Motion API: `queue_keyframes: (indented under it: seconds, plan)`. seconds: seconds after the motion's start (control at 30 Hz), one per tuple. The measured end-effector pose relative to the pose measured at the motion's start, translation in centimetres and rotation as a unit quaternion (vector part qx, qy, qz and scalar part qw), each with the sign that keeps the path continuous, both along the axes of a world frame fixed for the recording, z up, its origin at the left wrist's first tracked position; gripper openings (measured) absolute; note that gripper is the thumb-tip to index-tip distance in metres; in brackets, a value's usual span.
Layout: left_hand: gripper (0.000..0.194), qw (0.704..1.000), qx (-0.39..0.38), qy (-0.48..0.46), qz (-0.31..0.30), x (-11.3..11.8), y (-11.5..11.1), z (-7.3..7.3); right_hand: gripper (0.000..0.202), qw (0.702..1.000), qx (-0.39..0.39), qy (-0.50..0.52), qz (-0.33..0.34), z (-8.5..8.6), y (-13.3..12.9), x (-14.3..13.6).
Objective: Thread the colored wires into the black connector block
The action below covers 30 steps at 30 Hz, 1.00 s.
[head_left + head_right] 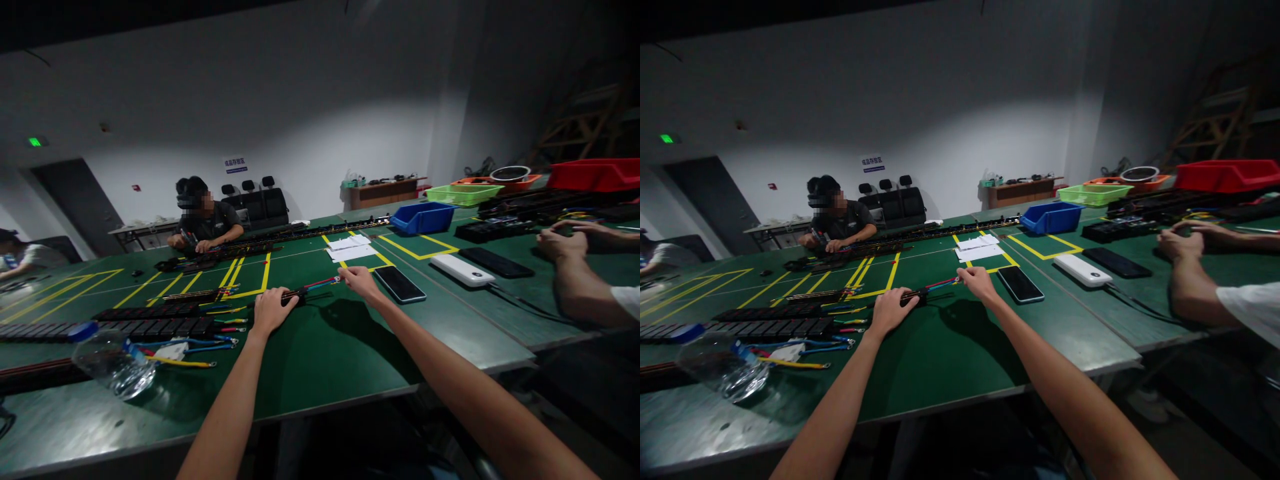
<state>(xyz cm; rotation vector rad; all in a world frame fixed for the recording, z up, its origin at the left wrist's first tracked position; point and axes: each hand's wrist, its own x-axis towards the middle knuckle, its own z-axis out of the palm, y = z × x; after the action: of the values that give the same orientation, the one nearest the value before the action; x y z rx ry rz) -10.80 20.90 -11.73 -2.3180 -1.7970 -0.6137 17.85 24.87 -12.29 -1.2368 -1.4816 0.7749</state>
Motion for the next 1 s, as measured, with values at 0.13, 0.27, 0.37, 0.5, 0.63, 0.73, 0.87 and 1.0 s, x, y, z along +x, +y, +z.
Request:
queue_keyframes:
  seconds: [0.13,0.27,0.37,0.5,0.63,0.73,0.87,1.0]
  plan:
    - [0.053,1.000,-0.002,-0.004,-0.005,-0.1,0.0,0.0,0.045,0.999,-0.008,0.042,0.014,0.3,-0.2,0.0]
    - [0.051,1.000,-0.010,-0.006,-0.009,0.0,0.0,0.1,0.035,0.991,0.006,-0.105,-0.079,0.1,-0.4,0.1]
    - [0.051,1.000,-0.008,-0.005,-0.010,0.0,0.0,0.1,0.030,0.968,0.010,-0.207,-0.142,-0.1,-0.5,0.2]
    - [0.051,1.000,-0.012,-0.007,-0.010,0.0,0.0,0.1,0.033,0.954,-0.012,-0.276,-0.115,0.1,-0.9,0.0]
    - [0.052,1.000,-0.010,0.003,-0.003,-0.1,0.0,0.1,0.038,0.937,-0.052,-0.342,-0.058,0.2,-1.3,-0.2]
    - [0.052,1.000,-0.010,0.008,-0.002,-0.1,0.0,0.2,0.041,0.926,-0.084,-0.368,-0.025,0.2,-1.4,-0.3]
    - [0.053,1.000,-0.012,0.009,0.000,0.0,-0.1,0.3,0.043,0.937,-0.078,-0.341,-0.029,0.2,-1.3,-0.4]
    - [0.054,1.000,-0.014,0.004,-0.004,0.0,-0.1,0.3,0.040,0.959,-0.048,-0.268,-0.074,0.3,-1.0,-0.4]
